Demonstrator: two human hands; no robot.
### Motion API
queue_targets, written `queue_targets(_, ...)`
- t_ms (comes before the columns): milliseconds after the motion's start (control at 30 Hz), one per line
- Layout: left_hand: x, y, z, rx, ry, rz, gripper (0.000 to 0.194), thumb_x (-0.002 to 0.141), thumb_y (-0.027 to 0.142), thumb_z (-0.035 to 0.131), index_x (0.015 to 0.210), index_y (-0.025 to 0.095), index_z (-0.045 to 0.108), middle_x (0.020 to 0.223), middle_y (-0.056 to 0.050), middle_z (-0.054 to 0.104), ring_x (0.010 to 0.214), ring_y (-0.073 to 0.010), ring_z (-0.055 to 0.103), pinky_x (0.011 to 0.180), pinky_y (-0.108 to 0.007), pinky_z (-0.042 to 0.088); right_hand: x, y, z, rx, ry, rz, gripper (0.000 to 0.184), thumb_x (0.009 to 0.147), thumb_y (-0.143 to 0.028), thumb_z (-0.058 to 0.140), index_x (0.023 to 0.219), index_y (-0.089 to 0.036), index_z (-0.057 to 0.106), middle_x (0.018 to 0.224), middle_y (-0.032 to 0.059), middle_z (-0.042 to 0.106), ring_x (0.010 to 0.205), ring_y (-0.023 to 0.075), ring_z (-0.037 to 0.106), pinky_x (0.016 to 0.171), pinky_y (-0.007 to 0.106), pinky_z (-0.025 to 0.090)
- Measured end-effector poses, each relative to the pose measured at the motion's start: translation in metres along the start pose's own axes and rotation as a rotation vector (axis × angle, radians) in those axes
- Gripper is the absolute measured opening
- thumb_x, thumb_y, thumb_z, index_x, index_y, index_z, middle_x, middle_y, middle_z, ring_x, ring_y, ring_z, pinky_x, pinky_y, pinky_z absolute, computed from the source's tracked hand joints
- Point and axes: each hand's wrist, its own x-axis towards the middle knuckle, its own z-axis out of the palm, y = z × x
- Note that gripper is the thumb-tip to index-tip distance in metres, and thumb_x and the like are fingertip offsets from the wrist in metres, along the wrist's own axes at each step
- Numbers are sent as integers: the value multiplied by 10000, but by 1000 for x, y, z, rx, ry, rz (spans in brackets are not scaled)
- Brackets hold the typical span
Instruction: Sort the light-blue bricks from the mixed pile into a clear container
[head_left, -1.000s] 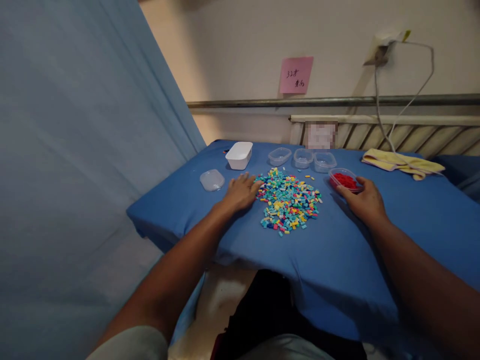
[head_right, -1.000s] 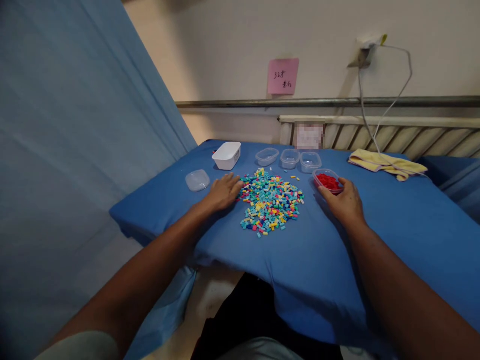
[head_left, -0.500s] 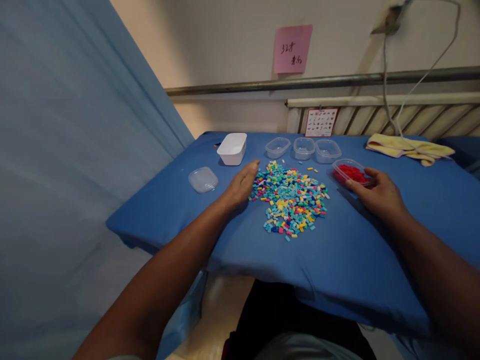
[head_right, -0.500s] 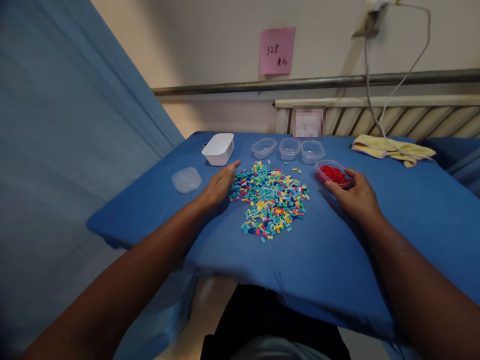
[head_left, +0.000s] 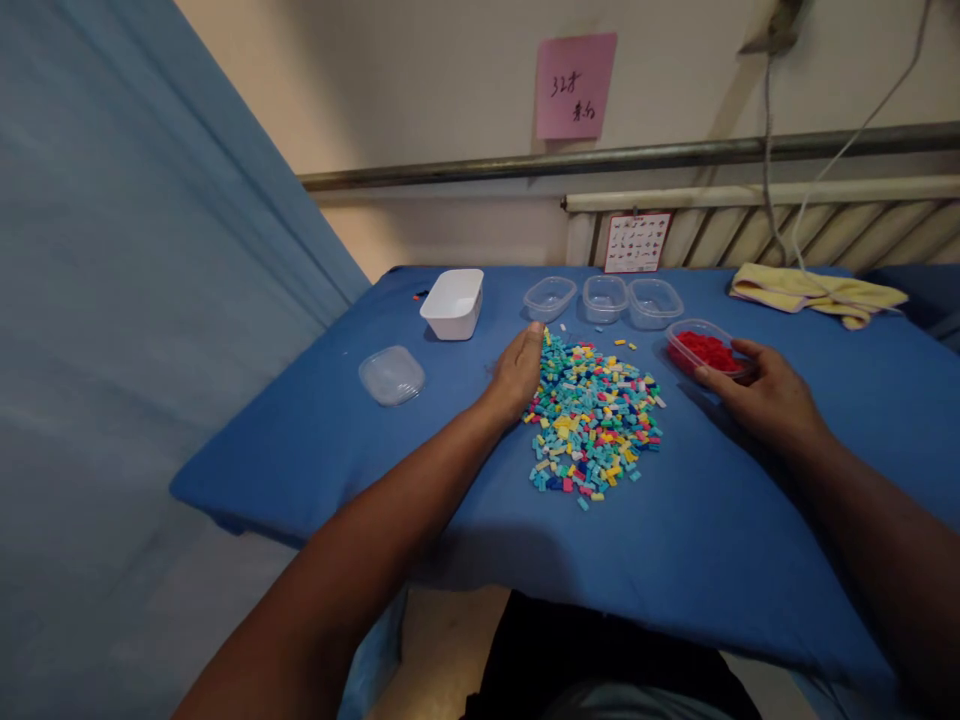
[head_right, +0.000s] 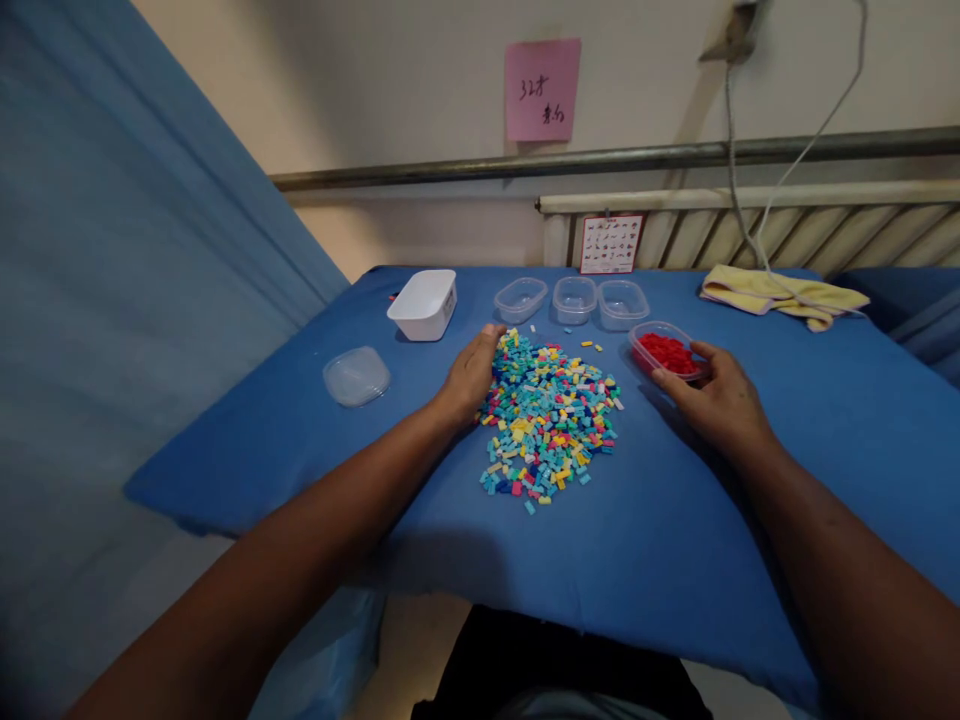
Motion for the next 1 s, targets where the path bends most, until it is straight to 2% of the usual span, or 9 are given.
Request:
queue_targets(133,26,-8,-10,112,-21,131,696,1152,616,276,1403,123,697,1554,-158,637,1521,-296,531,1327,-458,340,-1,-8,2,21,16,-19,960,752,-785,808,1481,-182,645,1114,169,753,1000,402,729,915,599,587)
queue_targets(233,53,-29,-24,345,-209,208,763,1130,672,232,1269,117,735,1449,-187,697,1525,-330,526,1362,-485,277,-1,-12,5,51,32,-29,976,769,-763,803,1499,-139,629,1142,182,759,1021,390,727,951,591,584)
queue_targets(367,82,-46,-25,411,-386,182,854,1097,738,218,1473,98,641,1625,-197,566,1621,-338,402,1382,-497,214,0,-18,7,62,41,-52,942,795,-727,792,1498,-124,626,1217,202,749,1068,388,720,992,594,580)
queue_targets(467,87,-39,-18,373,-464,148,905,1082,769,246,1572,82,573,1717,-190,449,1640,-355,364,1378,-524,209,-1,-20,8,70,38,-45,922,798,-724,791,1503,-153,624,1237,194,746,1097,394,721,1019,605,575)
queue_targets(600,73,-14,-15,191,-595,143,812,1082,782,337,1417,159,734,1593,-123,616,1521,-347,538,1332,-509,337,-1,-17,10,60,39,-46,905,817,-724,787,1508,-163,622,1246,199,742,1131,413,719,1032,615,576)
queue_targets(700,68,-2,-19,3,-622,54,735,1105,747,353,1342,206,790,1485,-91,705,1424,-310,634,1287,-470,411,-1,-14,13,72,52,-68,855,833,-695,795,1502,-189,625,1249,195,745,1146,415,725,1034,609,585)
queue_targets(767,74,-3,-21,-29,-569,35,725,1091,758,392,1331,204,795,1459,-106,720,1409,-314,646,1269,-468,433,-1,-14,15,87,69,-89,829,839,-683,802,1493,-204,629,1257,196,753,1142,411,731,1036,613,589)
queue_targets(867,94,-17,-16,57,-501,103,759,1054,790,441,1339,174,780,1499,-134,691,1444,-338,611,1283,-480,410,-2,-14,17,118,88,-89,823,843,-679,808,1490,-205,622,1313,204,750,1136,399,739,1022,603,606)
queue_targets(1000,121,-31,1,194,-554,234,809,1035,834,382,1259,171,788,1512,-144,678,1444,-359,592,1291,-519,390,3,-10,11,166,103,-43,833,840,-695,809,1495,-223,602,1360,190,742,1120,380,750,979,570,638)
